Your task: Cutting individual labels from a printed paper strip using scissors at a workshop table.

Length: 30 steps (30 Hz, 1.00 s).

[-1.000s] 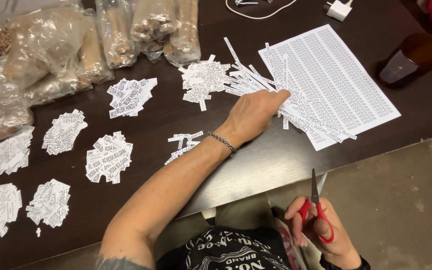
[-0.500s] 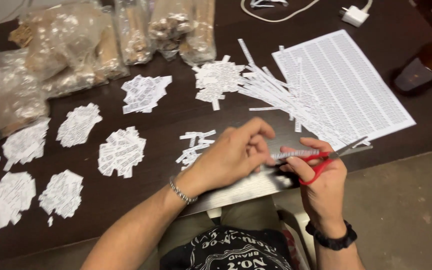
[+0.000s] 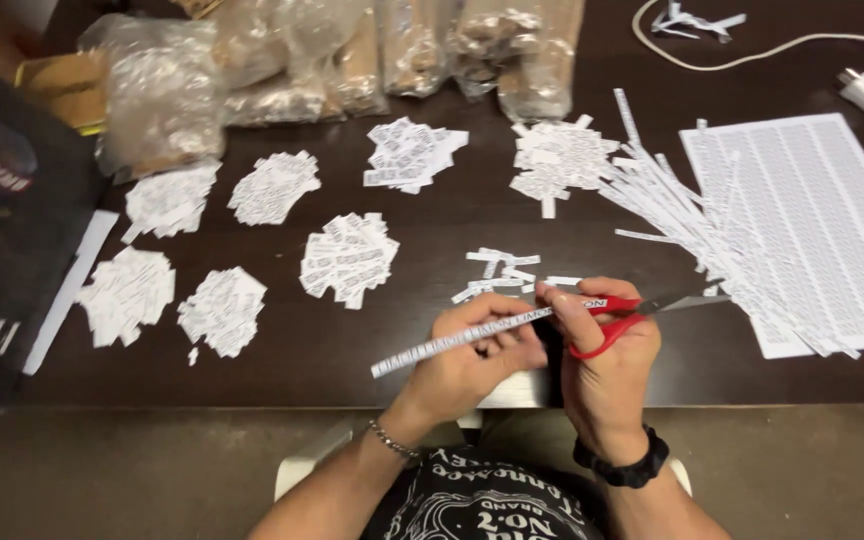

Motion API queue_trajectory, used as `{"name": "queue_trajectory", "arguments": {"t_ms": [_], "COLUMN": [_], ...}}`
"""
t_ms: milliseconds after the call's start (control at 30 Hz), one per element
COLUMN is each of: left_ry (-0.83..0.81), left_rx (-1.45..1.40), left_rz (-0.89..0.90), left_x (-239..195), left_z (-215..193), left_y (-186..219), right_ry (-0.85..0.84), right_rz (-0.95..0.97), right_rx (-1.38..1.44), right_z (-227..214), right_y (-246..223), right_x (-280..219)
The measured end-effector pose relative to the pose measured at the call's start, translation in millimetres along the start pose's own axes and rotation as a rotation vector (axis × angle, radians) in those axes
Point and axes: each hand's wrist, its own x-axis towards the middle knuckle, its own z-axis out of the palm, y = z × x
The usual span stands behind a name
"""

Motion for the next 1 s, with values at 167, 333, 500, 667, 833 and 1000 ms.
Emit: {"name": "queue_trajectory", "arguments": {"t_ms": [167,333,500,667,833,1000], "left_ry": [0.194,0.391,0.387,0.409,0.415,0.405], "left_rx": [-0.094,-0.151,-0.164,-0.205,-0.069,-0.038], "left_rz": [0.276,0.252,0.103,0.019,0.012,0.055], "left_x": [5.2,-0.3,-6.1,-13.0,-14.7,-13.9], "left_z": [-7.9,-28.6,-32.3,-28.9,-31.5,-31.2], "left_y": [-8.2,21.9,25.3,31.0,32.6,31.5], "right_ry": [-0.124,-0.600,-0.823,-0.778,-0.723,-0.746], "right_rz": [-0.155,0.096,0.227,0.245,0.307,0.286], "right_rx": [-0.142,-0.404,-0.514,-0.599,-0.630,-0.604], "right_z": [-4.0,-27.2,-12.4,-1.3,7.6,6.3], "right_y": [27.2,18.0,17.3,18.2,18.8,21.9], "right_x": [3.1,2.3,-13.6,-15.5,-18.4,-16.0]}}
